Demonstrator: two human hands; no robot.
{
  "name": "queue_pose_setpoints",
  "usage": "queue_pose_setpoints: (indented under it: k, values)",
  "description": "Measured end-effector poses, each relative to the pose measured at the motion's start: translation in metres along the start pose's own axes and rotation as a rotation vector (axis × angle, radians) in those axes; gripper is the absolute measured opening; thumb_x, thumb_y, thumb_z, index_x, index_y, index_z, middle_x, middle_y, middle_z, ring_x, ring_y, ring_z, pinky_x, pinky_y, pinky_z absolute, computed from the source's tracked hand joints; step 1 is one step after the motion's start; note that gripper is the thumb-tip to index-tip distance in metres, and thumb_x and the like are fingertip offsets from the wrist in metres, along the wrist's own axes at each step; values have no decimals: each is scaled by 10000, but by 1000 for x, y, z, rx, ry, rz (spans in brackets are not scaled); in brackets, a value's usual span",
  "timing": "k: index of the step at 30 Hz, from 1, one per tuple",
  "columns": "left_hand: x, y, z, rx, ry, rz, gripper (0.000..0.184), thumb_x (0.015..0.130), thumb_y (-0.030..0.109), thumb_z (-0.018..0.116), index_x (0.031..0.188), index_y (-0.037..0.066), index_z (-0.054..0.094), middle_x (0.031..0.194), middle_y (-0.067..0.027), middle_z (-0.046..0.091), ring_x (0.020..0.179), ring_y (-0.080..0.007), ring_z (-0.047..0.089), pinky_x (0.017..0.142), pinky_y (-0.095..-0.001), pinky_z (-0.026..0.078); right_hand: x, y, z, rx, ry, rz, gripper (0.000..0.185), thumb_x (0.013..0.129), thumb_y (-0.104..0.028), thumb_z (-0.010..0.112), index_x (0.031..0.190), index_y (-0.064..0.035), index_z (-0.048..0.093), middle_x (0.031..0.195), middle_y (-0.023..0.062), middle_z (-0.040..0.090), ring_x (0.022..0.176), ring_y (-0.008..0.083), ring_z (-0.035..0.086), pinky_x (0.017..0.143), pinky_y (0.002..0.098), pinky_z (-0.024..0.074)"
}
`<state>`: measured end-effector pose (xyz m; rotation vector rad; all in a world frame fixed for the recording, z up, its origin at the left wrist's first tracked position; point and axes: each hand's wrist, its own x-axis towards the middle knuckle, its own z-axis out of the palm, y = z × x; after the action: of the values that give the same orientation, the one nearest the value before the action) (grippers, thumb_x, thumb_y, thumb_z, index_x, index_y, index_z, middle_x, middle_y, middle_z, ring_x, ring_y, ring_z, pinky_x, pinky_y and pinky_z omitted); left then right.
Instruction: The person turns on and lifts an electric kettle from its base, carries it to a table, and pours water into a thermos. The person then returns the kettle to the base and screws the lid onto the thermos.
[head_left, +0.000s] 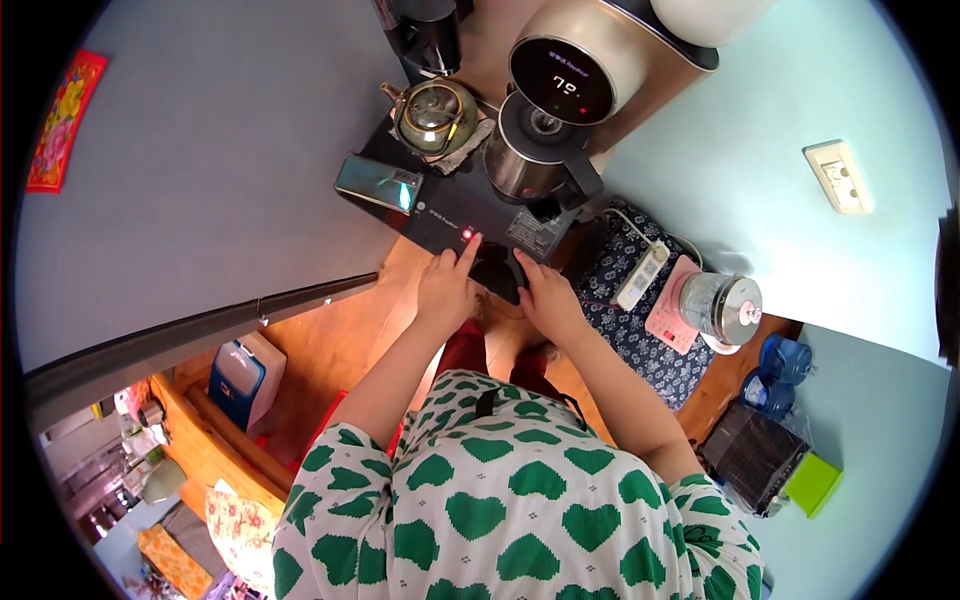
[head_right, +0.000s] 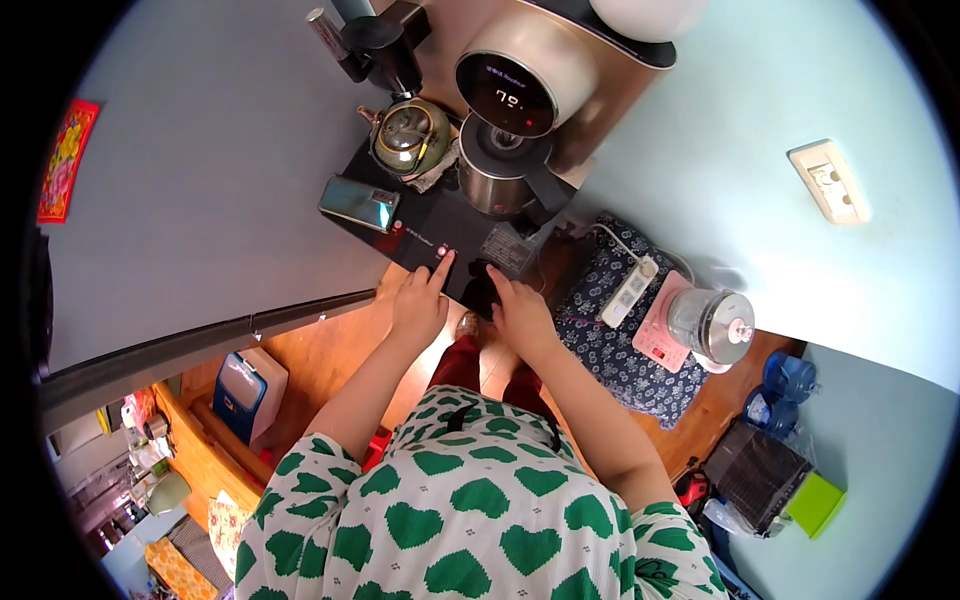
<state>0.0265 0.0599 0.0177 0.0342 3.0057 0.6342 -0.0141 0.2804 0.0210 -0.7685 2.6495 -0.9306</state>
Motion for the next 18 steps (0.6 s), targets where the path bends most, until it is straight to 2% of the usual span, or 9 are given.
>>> queue_pose_setpoints:
  k: [7,18]
  values:
    - [0,0,-1,-17,0,7,803,820,79,656,1585,173,430,1018,-154,554,985,-355,590,856,-448,513,0,-2,-2,30,-27,32,706,870,-65,670,1529,-66,416,1056,205,653,987,409,637,904,485,509]
    - [0,-1,-1,-27,-10,2,806,822,73,653,1588,185,429,1012,-153,552,978,-356,587,847,-453,508,-1,-1,-1,22,-23,29,704,872,-71,671,1529,-60,416,1033,200,651,976,399,636,896,480,511]
